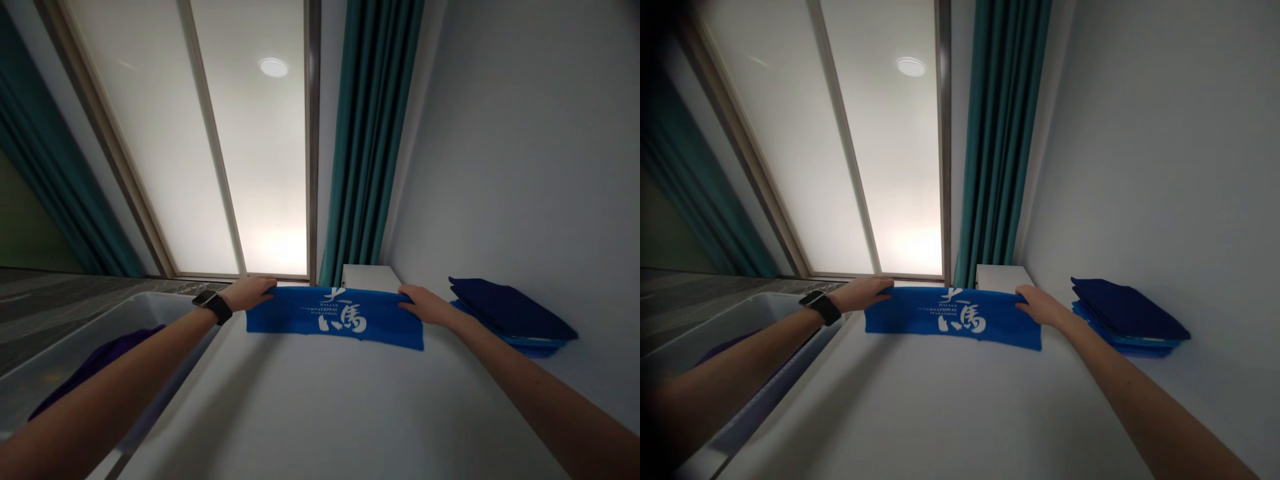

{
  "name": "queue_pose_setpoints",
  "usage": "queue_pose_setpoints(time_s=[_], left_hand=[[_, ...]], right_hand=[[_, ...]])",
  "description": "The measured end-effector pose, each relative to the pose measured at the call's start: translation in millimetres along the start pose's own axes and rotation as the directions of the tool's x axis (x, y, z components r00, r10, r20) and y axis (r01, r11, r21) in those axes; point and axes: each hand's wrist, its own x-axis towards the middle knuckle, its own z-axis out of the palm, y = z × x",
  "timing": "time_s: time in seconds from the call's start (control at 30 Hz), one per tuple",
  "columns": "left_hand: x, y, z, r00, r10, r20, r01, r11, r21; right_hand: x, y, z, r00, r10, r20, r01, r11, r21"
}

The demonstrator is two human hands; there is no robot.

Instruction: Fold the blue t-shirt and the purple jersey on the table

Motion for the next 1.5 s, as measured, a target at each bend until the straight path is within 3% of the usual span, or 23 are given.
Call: queue_pose_setpoints(time_s=[0.07,0.13,0.3,0.4,0.57,0.83,1.03,1.27,1.5], left_hand=[[-12.1,7.0,4.7,0.994,-0.03,-0.102,0.036,0.998,0.056],[-28.9,18.9,22.5,0.985,-0.023,-0.17,0.04,0.994,0.098],[-80.5,55.0,94.5,0.99,-0.005,-0.14,0.015,0.997,0.074],[-106.5,65.9,118.8,0.99,-0.047,-0.136,0.049,0.999,0.01],[-129.3,68.7,116.8,0.988,-0.069,-0.139,0.064,0.997,-0.04],[-138.7,71.1,120.5,0.981,-0.129,-0.145,0.11,0.985,-0.133],[-150.2,73.8,119.1,0.978,-0.106,-0.179,0.07,0.978,-0.194],[-165.5,74.0,134.9,0.962,-0.083,-0.262,0.014,0.967,-0.255],[-166.8,71.6,137.4,0.948,-0.093,-0.304,0.001,0.957,-0.289]], right_hand=[[-7.3,-3.6,2.8,0.992,-0.03,-0.125,0.019,0.996,-0.088],[-22.1,-9.5,18.7,0.973,-0.098,-0.207,0.057,0.978,-0.198],[-77.0,-28.0,94.3,0.953,-0.173,-0.248,0.092,0.947,-0.307],[-103.4,-33.0,128.1,0.941,-0.163,-0.295,0.081,0.959,-0.272],[-122.2,-33.4,139.1,0.938,-0.136,-0.318,0.087,0.983,-0.163],[-139.3,-35.5,142.3,0.942,-0.132,-0.308,0.115,0.991,-0.073],[-156.1,-37.6,139.5,0.95,-0.12,-0.289,0.118,0.993,-0.026],[-178.0,-36.8,144.6,0.955,-0.078,-0.286,0.098,0.994,0.055],[-183.4,-39.0,144.6,0.957,-0.026,-0.288,0.066,0.989,0.132]])
